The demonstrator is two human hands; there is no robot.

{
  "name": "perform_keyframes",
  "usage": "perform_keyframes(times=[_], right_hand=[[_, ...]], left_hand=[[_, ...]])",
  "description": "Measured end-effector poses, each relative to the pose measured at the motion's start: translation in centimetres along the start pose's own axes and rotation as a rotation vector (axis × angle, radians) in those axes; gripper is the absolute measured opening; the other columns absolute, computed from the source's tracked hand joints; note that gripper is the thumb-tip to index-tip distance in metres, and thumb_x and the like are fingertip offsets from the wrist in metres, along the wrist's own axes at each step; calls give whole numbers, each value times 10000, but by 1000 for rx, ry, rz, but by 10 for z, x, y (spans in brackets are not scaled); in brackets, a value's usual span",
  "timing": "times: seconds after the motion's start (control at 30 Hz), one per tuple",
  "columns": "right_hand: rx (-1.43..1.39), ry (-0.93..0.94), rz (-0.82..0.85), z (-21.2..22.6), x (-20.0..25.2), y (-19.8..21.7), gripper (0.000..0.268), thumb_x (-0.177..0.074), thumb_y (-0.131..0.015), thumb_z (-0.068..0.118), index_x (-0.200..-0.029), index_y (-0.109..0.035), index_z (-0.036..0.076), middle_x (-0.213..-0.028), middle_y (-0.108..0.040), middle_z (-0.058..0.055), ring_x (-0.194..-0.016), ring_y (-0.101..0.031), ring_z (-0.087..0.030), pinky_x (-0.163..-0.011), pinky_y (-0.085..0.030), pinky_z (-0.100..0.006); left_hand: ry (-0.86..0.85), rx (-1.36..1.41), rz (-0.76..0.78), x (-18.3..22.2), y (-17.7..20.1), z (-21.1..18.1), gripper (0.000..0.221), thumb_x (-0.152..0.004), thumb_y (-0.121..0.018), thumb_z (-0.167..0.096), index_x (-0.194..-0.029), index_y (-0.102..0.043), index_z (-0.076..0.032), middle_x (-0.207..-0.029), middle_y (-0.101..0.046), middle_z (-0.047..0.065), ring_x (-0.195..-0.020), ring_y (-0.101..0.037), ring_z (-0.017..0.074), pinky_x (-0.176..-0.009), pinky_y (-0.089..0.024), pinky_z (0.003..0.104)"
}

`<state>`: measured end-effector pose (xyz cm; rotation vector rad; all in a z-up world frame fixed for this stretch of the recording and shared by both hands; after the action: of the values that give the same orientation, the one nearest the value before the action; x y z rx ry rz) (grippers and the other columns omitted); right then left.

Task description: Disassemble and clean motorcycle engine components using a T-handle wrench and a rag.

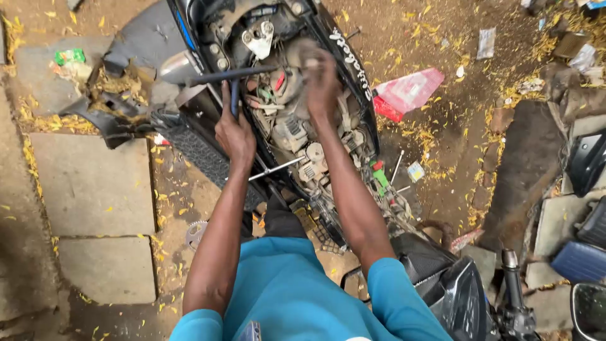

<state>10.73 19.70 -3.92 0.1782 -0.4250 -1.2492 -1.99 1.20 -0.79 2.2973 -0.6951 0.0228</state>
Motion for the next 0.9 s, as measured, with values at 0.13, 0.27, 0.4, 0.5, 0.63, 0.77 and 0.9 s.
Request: perform_keyframes(times=[0.13,0.27,0.4,0.5,0.63,0.77,0.9], right_hand=[[614,612,180,-33,-33,-48,369,-909,-703,252,-1261,-682,143,-1112,-782,-76,-798,-759,-147,-694,-553,-313],[208,98,209,-29,-24,-16,290,-954,-649,155,-1241,-679,129,-1190,-742,-93,-823,-798,-183,-572,-613,-323],[204,234,154,12,16,-9,161,-1072,-623,124,-1201,-717,104,-1295,-695,-145,-1156,-701,-232,-904,-672,-400],[594,654,199,31,29,-27,236,-981,-649,231,-1135,-745,81,-1325,-633,-137,-1207,-625,-234,-857,-641,-457],[600,841,298,-4,23,-6,172,-934,-700,181,-1099,-744,163,-1186,-706,-65,-1144,-658,-197,-960,-616,-404],[329,416,251,-7,14,6,107,-994,-760,253,-1078,-752,186,-1085,-766,-37,-955,-721,-132,-899,-624,-339],[316,222,193,17,37,-7,135,-1043,-634,206,-1160,-698,222,-1088,-782,13,-903,-684,-233,-817,-521,-474]], left_hand=[[-14,24,-15,1,-2,1,706,-985,-594,9,-1577,-406,-325,-937,-788,159,-657,-712,208,-617,-536,475],[0,46,1,-6,-4,-1,707,-986,-574,12,-1577,-392,-332,-965,-790,154,-665,-726,235,-608,-549,475],[-4,-27,-28,-1,-4,7,731,-961,-605,0,-1578,-391,-328,-962,-773,195,-730,-755,293,-650,-558,489],[-34,-55,-53,-2,-7,9,723,-966,-629,-18,-1578,-411,-335,-938,-765,214,-762,-762,306,-675,-554,494],[5,-16,-56,-3,-2,0,629,-1030,-632,-101,-1576,-445,-353,-817,-731,188,-666,-667,241,-605,-514,475],[106,56,-5,-8,-3,6,527,-1089,-610,-189,-1560,-458,-371,-704,-698,113,-548,-545,161,-529,-464,449],[98,77,10,-5,-1,8,520,-1075,-599,-224,-1557,-455,-358,-675,-681,62,-509,-499,121,-492,-437,423]])
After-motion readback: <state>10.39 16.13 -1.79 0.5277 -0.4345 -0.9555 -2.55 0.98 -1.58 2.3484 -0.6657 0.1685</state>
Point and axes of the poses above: each hand's wrist, its own x-axis away from the middle knuckle, its own y-axis out of the back of the hand, z = x × y, the point moved 3 cm from there along -x, towards the middle knuckle
